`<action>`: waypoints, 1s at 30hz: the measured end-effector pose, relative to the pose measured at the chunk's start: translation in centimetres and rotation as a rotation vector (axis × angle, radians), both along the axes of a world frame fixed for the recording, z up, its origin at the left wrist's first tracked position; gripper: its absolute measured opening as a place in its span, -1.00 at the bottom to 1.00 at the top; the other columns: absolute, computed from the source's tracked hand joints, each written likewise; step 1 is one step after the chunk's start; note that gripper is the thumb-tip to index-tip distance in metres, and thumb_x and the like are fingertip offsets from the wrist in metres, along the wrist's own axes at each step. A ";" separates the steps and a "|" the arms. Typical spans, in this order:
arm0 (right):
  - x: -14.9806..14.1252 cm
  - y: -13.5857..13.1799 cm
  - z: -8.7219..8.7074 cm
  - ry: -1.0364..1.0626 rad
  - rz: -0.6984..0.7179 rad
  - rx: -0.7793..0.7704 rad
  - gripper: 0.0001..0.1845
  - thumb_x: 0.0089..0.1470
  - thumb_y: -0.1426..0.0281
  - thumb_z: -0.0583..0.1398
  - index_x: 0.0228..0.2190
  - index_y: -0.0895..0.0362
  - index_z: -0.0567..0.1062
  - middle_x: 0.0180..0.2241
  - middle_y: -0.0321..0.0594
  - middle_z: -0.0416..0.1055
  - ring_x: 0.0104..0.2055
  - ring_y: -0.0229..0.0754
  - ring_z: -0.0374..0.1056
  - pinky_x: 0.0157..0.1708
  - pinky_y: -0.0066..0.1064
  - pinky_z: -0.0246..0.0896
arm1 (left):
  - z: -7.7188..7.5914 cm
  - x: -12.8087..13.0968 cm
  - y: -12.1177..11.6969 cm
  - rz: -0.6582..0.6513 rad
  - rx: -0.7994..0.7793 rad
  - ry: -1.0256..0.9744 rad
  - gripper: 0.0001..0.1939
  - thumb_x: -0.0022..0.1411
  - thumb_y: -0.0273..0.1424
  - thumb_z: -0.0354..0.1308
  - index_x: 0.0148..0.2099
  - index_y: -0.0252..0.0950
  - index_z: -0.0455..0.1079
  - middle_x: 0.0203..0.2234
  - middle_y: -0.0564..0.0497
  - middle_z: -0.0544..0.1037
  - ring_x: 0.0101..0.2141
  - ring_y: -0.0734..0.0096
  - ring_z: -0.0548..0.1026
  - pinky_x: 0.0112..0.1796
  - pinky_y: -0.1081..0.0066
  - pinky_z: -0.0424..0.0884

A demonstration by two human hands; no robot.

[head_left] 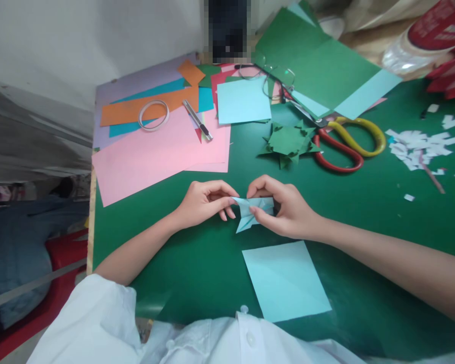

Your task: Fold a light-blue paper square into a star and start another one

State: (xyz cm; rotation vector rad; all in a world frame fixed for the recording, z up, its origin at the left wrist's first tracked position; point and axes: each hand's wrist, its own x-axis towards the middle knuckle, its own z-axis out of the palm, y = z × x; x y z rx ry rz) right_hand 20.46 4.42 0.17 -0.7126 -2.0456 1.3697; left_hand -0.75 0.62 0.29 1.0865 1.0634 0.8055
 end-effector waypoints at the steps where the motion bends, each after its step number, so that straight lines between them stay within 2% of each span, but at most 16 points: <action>1: 0.1 0.1 0.0 0.003 0.008 -0.029 -0.84 0.09 0.47 0.17 -0.28 0.10 0.27 -0.52 -0.42 0.41 -0.57 -0.43 0.26 -0.52 -0.56 0.09 | 0.0 -0.1 0.0 -0.004 -0.003 -0.003 -0.75 0.19 -0.28 0.32 -0.25 -0.39 0.48 -0.57 0.05 0.57 -0.51 0.46 0.63 -0.53 0.62 0.55; 7: 0.4 0.7 0.1 0.020 0.075 -0.104 -0.84 0.09 0.47 0.18 -0.28 0.12 0.28 -0.51 -0.41 0.42 -0.57 -0.44 0.26 -0.57 -0.58 0.08 | 0.1 -0.3 0.2 -0.043 -0.015 0.009 -0.77 0.22 -0.29 0.28 -0.25 -0.40 0.47 -0.59 0.05 0.57 -0.54 0.49 0.61 -0.54 0.63 0.53; 18: 0.2 0.4 -0.3 -0.009 0.060 -0.039 -0.82 0.05 0.47 0.17 -0.31 0.10 0.24 -0.52 -0.43 0.38 -0.57 -0.44 0.23 -0.54 -0.56 0.08 | 0.5 0.1 0.0 -0.125 0.209 0.267 -0.89 0.31 -0.45 0.09 -0.32 -0.34 0.32 -0.60 0.11 0.51 -0.66 0.63 0.49 -0.61 0.69 0.40; 23: 0.2 0.4 -0.3 -0.008 0.073 -0.009 -0.83 0.06 0.49 0.15 -0.31 0.09 0.22 -0.53 -0.45 0.34 -0.57 -0.46 0.20 -0.55 -0.57 0.06 | 0.4 -0.1 0.0 -0.177 0.276 0.303 -0.90 0.30 -0.48 0.05 -0.32 -0.31 0.30 -0.60 0.14 0.48 -0.69 0.66 0.44 -0.62 0.67 0.36; 28: 0.2 0.4 -0.2 -0.029 0.085 0.035 -0.84 0.07 0.48 0.14 -0.31 0.10 0.21 -0.54 -0.45 0.32 -0.57 -0.46 0.14 -0.55 -0.58 0.03 | 0.1 -0.1 -0.3 -0.147 0.510 0.419 -0.97 0.18 -0.52 0.10 -0.31 -0.31 0.35 -0.55 0.14 0.43 -0.62 0.69 0.40 -0.58 0.69 0.34; 30: 0.1 0.3 -0.3 -0.040 0.084 0.061 -0.83 0.07 0.48 0.13 -0.31 0.10 0.21 -0.54 -0.46 0.30 -0.58 -0.46 0.11 -0.55 -0.57 0.01 | 0.0 0.0 -0.5 -0.130 0.591 0.450 -0.97 0.17 -0.46 0.16 -0.30 -0.31 0.36 -0.53 0.12 0.42 -0.59 0.68 0.39 -0.57 0.69 0.35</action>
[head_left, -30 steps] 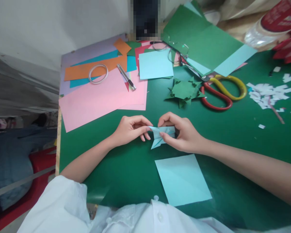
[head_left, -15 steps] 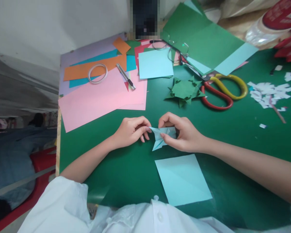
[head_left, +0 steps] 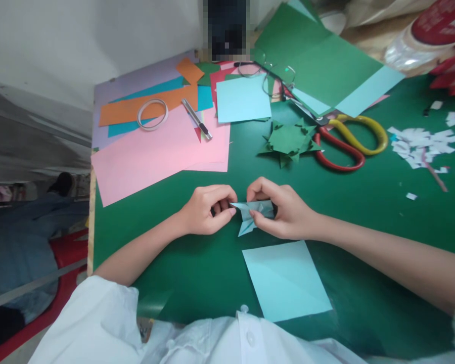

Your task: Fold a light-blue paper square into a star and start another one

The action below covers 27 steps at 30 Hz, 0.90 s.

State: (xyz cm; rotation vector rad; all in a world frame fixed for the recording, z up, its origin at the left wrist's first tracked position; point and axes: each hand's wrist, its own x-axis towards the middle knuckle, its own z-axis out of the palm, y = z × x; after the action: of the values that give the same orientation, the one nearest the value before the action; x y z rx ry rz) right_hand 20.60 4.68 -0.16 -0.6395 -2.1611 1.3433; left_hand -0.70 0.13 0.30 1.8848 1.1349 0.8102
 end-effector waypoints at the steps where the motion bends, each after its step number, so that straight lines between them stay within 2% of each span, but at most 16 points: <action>1: 0.0 -0.1 -0.1 -0.005 -0.001 0.014 -0.83 0.07 0.48 0.13 -0.30 0.09 0.20 -0.55 -0.47 0.29 -0.59 -0.46 0.10 -0.55 -0.57 0.01 | -0.1 0.1 -0.1 0.008 0.025 0.002 -0.92 0.18 -0.41 0.19 -0.31 -0.31 0.37 -0.52 0.12 0.42 -0.58 0.68 0.39 -0.57 0.69 0.35; 4: -0.2 -0.2 -0.3 -0.018 -0.015 0.084 -0.82 0.05 0.49 0.12 -0.30 0.09 0.19 -0.55 -0.48 0.25 -0.60 -0.46 0.07 -0.56 -0.58 -0.01 | -0.3 0.4 -0.2 0.041 0.086 -0.007 -0.79 0.22 -0.27 0.24 -0.33 -0.31 0.38 -0.52 0.11 0.41 -0.58 0.68 0.36 -0.58 0.70 0.34; 6: -0.3 -0.3 -0.3 -0.025 -0.028 0.130 -0.82 0.05 0.49 0.12 -0.30 0.08 0.20 -0.53 -0.47 0.23 -0.60 -0.45 0.07 -0.57 -0.58 -0.03 | -0.5 0.6 -0.3 0.057 0.126 -0.014 -0.77 0.23 -0.26 0.25 -0.34 -0.31 0.38 -0.50 0.10 0.43 -0.58 0.71 0.33 -0.58 0.72 0.32; 12: -0.4 -0.6 -0.4 -0.025 -0.021 0.163 -0.81 0.03 0.52 0.10 -0.29 0.07 0.20 -0.52 -0.46 0.25 -0.59 -0.44 0.10 -0.55 -0.57 -0.04 | -0.6 1.2 -0.4 0.100 0.085 0.040 -0.84 0.27 -0.34 0.20 -0.34 -0.30 0.37 -0.47 0.09 0.42 -0.53 0.68 0.35 -0.51 0.66 0.33; 16: -0.4 -0.5 -0.5 -0.016 -0.011 0.169 -0.79 0.02 0.53 0.09 -0.29 0.07 0.20 -0.50 -0.45 0.28 -0.58 -0.43 0.13 -0.53 -0.58 -0.01 | -0.4 1.2 -0.4 0.092 0.031 0.036 -0.91 0.24 -0.41 0.19 -0.32 -0.30 0.37 -0.34 0.05 0.47 -0.50 0.69 0.37 -0.48 0.66 0.33; 18: -0.4 -0.5 -0.5 -0.013 -0.007 0.166 -0.78 0.01 0.54 0.09 -0.28 0.07 0.20 -0.50 -0.45 0.28 -0.58 -0.44 0.14 -0.52 -0.58 0.00 | -0.2 1.1 -0.3 0.071 -0.010 0.024 -0.91 0.25 -0.43 0.18 -0.32 -0.31 0.36 -0.29 0.03 0.49 -0.48 0.70 0.39 -0.48 0.67 0.34; 23: -0.3 -0.4 -0.3 -0.017 0.005 0.138 -0.78 0.03 0.54 0.09 -0.28 0.06 0.18 -0.53 -0.48 0.27 -0.61 -0.44 0.12 -0.53 -0.58 0.00 | 0.1 0.7 -0.2 0.053 -0.247 -0.044 -0.87 0.27 -0.38 0.18 -0.31 -0.32 0.39 -0.47 0.10 0.47 -0.55 0.68 0.46 -0.53 0.67 0.35; 27: -0.1 -0.3 -0.2 -0.018 0.013 0.080 -0.80 0.06 0.51 0.10 -0.28 0.06 0.18 -0.52 -0.46 0.32 -0.58 -0.42 0.20 -0.52 -0.57 0.05 | 0.1 0.4 -0.1 0.056 -0.385 -0.125 -0.88 0.25 -0.38 0.19 -0.31 -0.33 0.40 -0.48 0.09 0.50 -0.57 0.65 0.51 -0.56 0.67 0.40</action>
State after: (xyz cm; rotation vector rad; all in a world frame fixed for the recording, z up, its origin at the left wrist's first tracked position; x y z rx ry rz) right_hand 20.46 4.43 -0.40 -0.6094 -2.2245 1.2558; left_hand -0.32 0.04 0.40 1.4715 1.1747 0.6728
